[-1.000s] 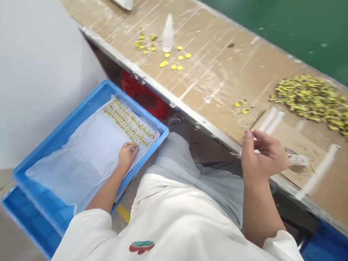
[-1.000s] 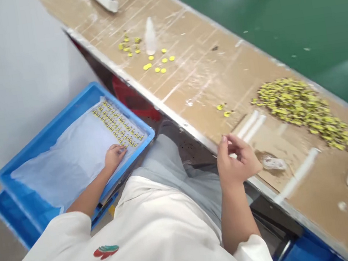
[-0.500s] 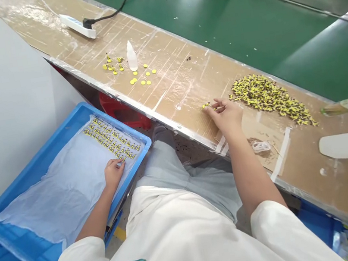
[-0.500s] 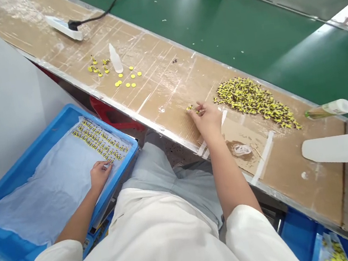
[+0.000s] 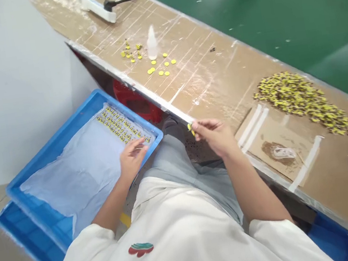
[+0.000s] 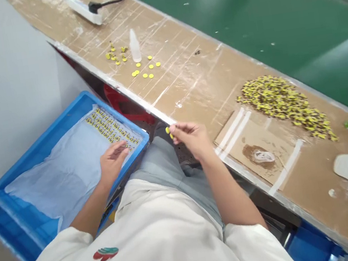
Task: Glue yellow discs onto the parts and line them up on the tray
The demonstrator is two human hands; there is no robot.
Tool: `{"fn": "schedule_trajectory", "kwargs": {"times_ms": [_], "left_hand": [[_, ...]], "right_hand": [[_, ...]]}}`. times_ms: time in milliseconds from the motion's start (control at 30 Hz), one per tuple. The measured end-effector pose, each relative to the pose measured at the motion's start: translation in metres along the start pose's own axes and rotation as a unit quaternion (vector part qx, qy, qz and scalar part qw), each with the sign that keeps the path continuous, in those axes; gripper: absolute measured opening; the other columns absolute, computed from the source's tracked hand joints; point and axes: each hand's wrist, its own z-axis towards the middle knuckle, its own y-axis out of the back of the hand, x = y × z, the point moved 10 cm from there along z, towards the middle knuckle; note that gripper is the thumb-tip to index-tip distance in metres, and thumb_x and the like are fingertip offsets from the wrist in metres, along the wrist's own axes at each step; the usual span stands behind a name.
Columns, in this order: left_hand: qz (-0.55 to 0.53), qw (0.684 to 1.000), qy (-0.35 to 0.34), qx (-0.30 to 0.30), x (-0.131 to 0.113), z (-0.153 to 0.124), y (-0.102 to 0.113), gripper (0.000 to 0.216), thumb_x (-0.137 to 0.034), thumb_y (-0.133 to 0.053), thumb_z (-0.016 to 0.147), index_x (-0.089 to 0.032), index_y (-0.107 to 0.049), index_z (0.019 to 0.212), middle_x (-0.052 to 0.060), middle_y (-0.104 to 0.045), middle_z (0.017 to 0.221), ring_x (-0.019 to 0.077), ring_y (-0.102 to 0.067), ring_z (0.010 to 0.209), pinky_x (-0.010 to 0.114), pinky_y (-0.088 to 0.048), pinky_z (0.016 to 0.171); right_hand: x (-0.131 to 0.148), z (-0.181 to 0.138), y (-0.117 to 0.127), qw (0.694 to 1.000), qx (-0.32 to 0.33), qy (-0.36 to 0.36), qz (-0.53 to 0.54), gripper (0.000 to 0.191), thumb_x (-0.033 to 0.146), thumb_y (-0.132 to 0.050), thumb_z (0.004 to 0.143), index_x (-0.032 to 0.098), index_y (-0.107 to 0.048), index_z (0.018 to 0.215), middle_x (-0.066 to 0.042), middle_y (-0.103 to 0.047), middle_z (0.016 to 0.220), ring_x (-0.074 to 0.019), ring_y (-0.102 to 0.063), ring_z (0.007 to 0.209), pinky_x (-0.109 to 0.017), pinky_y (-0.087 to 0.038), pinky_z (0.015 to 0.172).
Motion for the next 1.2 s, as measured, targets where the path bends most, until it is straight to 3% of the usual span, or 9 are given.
{"fn": "schedule_trajectory", "kwargs": {"times_ms": [100,200,433,633,733,800,900,1033,1200], "left_hand": [[-0.11,0.989,0.057,0.083,-0.003,-0.012,-0.032,0.04,-0.031,-0.077,0.072,-0.023,-0.07,0.111,0.008,-0.07,0.109,0.0162,-0.067,0.087,0.033,-0.055,0.083],[-0.135,0.982,0.083,0.103,0.002,-0.02,-0.037,0.031,-0.03,-0.077,0.072,-0.02,-0.074,0.101,0.007,-0.072,0.101,0.0165,-0.066,0.09,0.031,-0.053,0.084],[-0.23,0.957,0.169,0.056,0.024,-0.032,-0.01,0.031,-0.031,-0.082,0.066,-0.016,-0.075,0.092,0.007,-0.074,0.091,0.0163,-0.067,0.084,0.032,-0.053,0.082],[-0.303,0.926,0.212,-0.07,0.053,-0.027,0.042,0.032,-0.031,-0.084,0.063,-0.016,-0.071,0.088,0.004,-0.073,0.086,0.0135,-0.067,0.08,0.027,-0.052,0.077],[-0.281,0.921,0.223,-0.153,0.08,-0.025,0.086,0.035,-0.033,-0.084,0.063,-0.016,-0.069,0.089,0.003,-0.071,0.084,0.0125,-0.068,0.081,0.025,-0.051,0.076],[-0.255,0.915,0.254,-0.183,0.105,-0.028,0.108,0.036,-0.034,-0.084,0.063,-0.015,-0.068,0.088,0.003,-0.071,0.087,0.0129,-0.068,0.084,0.026,-0.051,0.08],[-0.239,0.906,0.285,-0.2,0.14,-0.032,0.128,0.036,-0.032,-0.085,0.061,-0.013,-0.066,0.085,0.004,-0.07,0.085,0.0136,-0.069,0.082,0.03,-0.051,0.084],[-0.227,0.902,0.314,-0.189,0.175,-0.037,0.13,0.035,-0.025,-0.087,0.057,-0.011,-0.066,0.08,0.004,-0.07,0.077,0.0132,-0.068,0.077,0.035,-0.051,0.088],[-0.227,0.899,0.338,-0.162,0.193,-0.041,0.118,0.033,-0.024,-0.087,0.057,-0.011,-0.067,0.08,0.005,-0.07,0.077,0.0147,-0.068,0.077,0.037,-0.051,0.089]], "right_hand": [[-0.035,-0.034,-0.071,0.991,0.103,-0.079,0.046,0.033,0.045,-0.082,0.065,0.018,-0.075,0.083,-0.002,-0.069,0.068,-0.0098,-0.058,0.054,-0.024,-0.053,0.054],[-0.062,-0.049,-0.109,0.983,0.132,-0.114,0.058,0.035,0.044,-0.084,0.062,0.017,-0.076,0.083,-0.003,-0.069,0.067,-0.0106,-0.06,0.055,-0.025,-0.055,0.056],[-0.079,-0.046,-0.157,0.964,0.201,-0.156,0.072,0.038,0.043,-0.085,0.061,0.017,-0.076,0.086,-0.005,-0.072,0.075,-0.0115,-0.063,0.059,-0.028,-0.059,0.061],[-0.082,-0.032,-0.2,0.934,0.276,-0.2,0.11,0.046,0.038,-0.088,0.058,0.02,-0.073,0.098,-0.003,-0.073,0.09,-0.0142,-0.069,0.079,-0.032,-0.059,0.081],[-0.094,0.0,-0.21,0.955,0.252,-0.156,0.022,0.042,0.038,-0.084,0.063,0.018,-0.072,0.098,-0.004,-0.074,0.086,-0.0155,-0.069,0.077,-0.032,-0.059,0.08],[-0.104,0.023,-0.219,0.956,0.243,-0.094,-0.133,0.035,0.038,-0.078,0.07,0.017,-0.072,0.097,-0.005,-0.074,0.086,-0.0168,-0.07,0.076,-0.031,-0.058,0.076],[-0.123,0.045,-0.243,0.899,0.259,-0.005,-0.354,0.022,0.032,-0.074,0.073,0.018,-0.074,0.089,-0.005,-0.075,0.085,-0.0181,-0.07,0.081,-0.03,-0.055,0.082],[-0.156,0.052,-0.267,0.862,0.285,-0.007,-0.42,0.01,0.021,-0.074,0.07,0.018,-0.075,0.079,-0.004,-0.075,0.081,-0.0186,-0.07,0.084,-0.031,-0.051,0.091],[-0.196,0.044,-0.278,0.834,0.332,-0.079,-0.435,0.013,0.013,-0.068,0.074,0.015,-0.074,0.086,-0.003,-0.074,0.074,-0.014,-0.07,0.068,-0.023,-0.056,0.071]]}}
